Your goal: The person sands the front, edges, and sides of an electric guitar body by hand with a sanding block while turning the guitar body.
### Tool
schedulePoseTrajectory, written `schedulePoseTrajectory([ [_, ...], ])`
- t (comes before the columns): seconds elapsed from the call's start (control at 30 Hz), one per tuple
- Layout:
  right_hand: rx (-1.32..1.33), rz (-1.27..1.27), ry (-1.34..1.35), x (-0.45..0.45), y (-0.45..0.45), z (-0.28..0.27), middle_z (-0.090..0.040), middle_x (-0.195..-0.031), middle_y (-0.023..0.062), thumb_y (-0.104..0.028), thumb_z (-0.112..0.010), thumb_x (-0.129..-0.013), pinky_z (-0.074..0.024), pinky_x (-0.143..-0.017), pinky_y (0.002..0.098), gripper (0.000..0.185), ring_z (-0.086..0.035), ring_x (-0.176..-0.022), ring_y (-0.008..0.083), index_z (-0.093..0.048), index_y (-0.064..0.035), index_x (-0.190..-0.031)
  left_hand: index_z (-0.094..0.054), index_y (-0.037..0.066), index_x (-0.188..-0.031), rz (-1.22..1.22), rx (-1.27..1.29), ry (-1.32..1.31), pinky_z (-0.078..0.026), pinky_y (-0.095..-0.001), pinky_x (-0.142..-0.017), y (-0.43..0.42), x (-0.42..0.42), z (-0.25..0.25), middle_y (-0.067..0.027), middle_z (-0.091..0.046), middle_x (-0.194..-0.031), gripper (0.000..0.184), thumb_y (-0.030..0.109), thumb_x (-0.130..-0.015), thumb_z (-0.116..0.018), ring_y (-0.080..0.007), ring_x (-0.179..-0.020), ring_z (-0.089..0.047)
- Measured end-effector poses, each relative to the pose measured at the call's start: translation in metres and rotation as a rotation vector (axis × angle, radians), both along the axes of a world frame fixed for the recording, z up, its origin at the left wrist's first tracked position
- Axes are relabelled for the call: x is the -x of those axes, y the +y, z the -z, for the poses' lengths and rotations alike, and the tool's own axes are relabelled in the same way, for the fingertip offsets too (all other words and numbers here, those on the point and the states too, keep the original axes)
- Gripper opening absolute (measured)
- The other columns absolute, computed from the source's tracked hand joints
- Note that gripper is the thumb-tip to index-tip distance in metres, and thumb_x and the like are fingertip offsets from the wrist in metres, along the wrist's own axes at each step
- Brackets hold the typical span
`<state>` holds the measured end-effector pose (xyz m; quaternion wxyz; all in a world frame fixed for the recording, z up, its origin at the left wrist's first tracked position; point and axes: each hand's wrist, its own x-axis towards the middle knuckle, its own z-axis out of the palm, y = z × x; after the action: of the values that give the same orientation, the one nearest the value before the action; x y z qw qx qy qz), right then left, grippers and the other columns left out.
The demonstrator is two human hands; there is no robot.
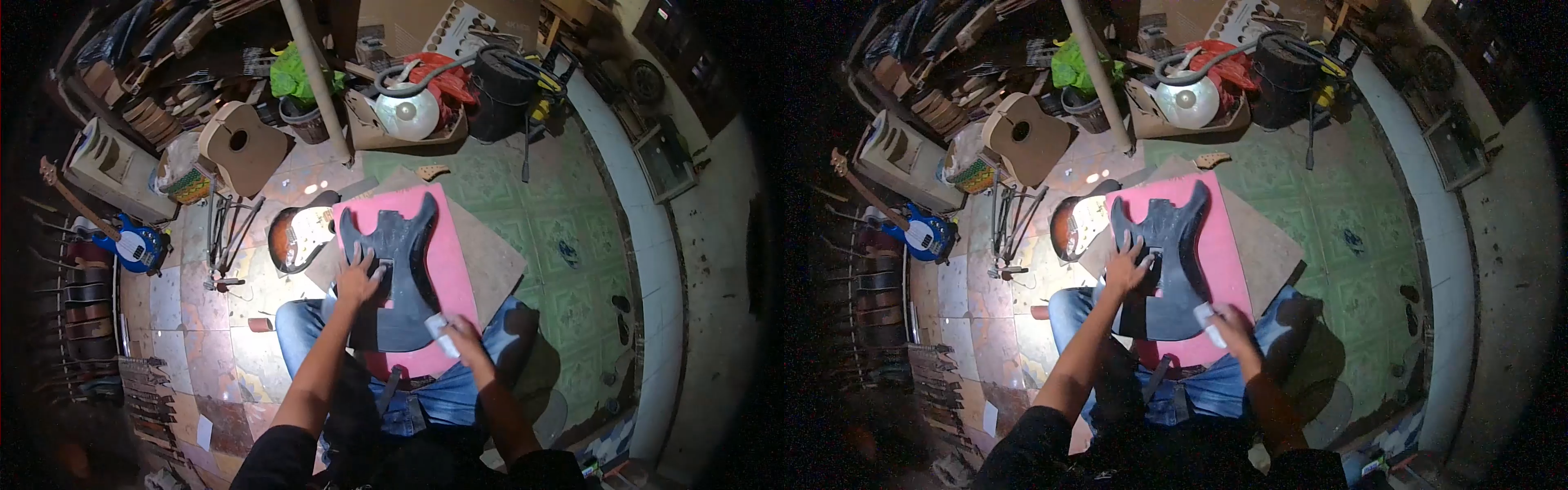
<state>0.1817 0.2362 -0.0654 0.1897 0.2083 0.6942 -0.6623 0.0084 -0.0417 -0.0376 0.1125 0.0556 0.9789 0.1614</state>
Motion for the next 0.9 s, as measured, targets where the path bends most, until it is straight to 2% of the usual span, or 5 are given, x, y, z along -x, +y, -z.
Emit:
schedulePoseTrajectory([
  [0.1, 0.232, -0.174, -0.327, -0.013, -0.019, -0.034, -0.068, -0.108, 0.0085, -0.015, -0.072, -0.087, -0.0555, -0.082, 0.0326, 0.048, -0.067, -0.095, 0.0186, -0.059, -0.0024, -0.132, -0.043, 0.028, -0.156, 0.112, 0.040, 0.045, -0.013, -0.0693, -0.120, 0.018, 0.011, 0.010, -0.0123, -0.022, -0.169, 0.070, 0.062, -0.096, -0.053, -0.0466, -0.154, -0.014],
  [0.17, -0.024, -0.227, 0.258, -0.016, -0.023, 0.001, -0.067, -0.113, 0.0090, -0.008, -0.076, -0.083, -0.0546, -0.092, 0.0372, 0.052, -0.066, -0.105, 0.0221, -0.058, -0.0024, -0.131, -0.044, 0.027, -0.156, 0.142, 0.058, 0.066, -0.012, -0.0687, -0.120, 0.029, 0.006, 0.014, -0.0116, -0.023, -0.170, 0.069, 0.060, -0.096, -0.053, -0.0450, -0.155, -0.014],
  [0.37, -0.493, -0.300, 0.392, -0.012, -0.054, -0.057, -0.059, -0.125, 0.0217, -0.004, -0.077, -0.080, -0.0505, -0.096, 0.0450, 0.055, -0.060, -0.115, 0.0426, -0.054, -0.0056, -0.130, -0.040, 0.027, -0.157, 0.063, 0.078, 0.237, -0.014, -0.0681, -0.120, 0.041, -0.018, 0.027, -0.0115, -0.026, -0.168, 0.066, 0.055, -0.099, -0.051, -0.0408, -0.155, -0.016],
  [0.63, -0.753, -0.137, 0.446, 0.063, -0.046, -0.022, -0.055, -0.121, 0.0270, 0.005, -0.066, -0.078, -0.0482, -0.095, 0.0504, 0.050, -0.055, -0.113, 0.0493, -0.054, -0.0004, -0.126, -0.042, 0.023, -0.156, 0.084, 0.057, 0.279, -0.016, -0.0675, -0.119, 0.041, -0.017, 0.021, -0.0156, -0.030, -0.166, 0.066, 0.055, -0.100, -0.050, -0.0420, -0.154, -0.019],
  [0.9, -0.590, -0.302, 0.571, 0.013, -0.068, -0.030, -0.057, -0.127, 0.0169, 0.003, -0.068, -0.078, -0.0457, -0.101, 0.0498, 0.040, -0.055, -0.118, 0.0411, -0.065, -0.0073, -0.117, -0.042, 0.022, -0.156, 0.077, 0.064, 0.219, -0.015, -0.0672, -0.120, 0.044, -0.018, 0.011, -0.0172, -0.029, -0.166, 0.072, 0.060, -0.096, -0.053, -0.0426, -0.154, -0.017],
])
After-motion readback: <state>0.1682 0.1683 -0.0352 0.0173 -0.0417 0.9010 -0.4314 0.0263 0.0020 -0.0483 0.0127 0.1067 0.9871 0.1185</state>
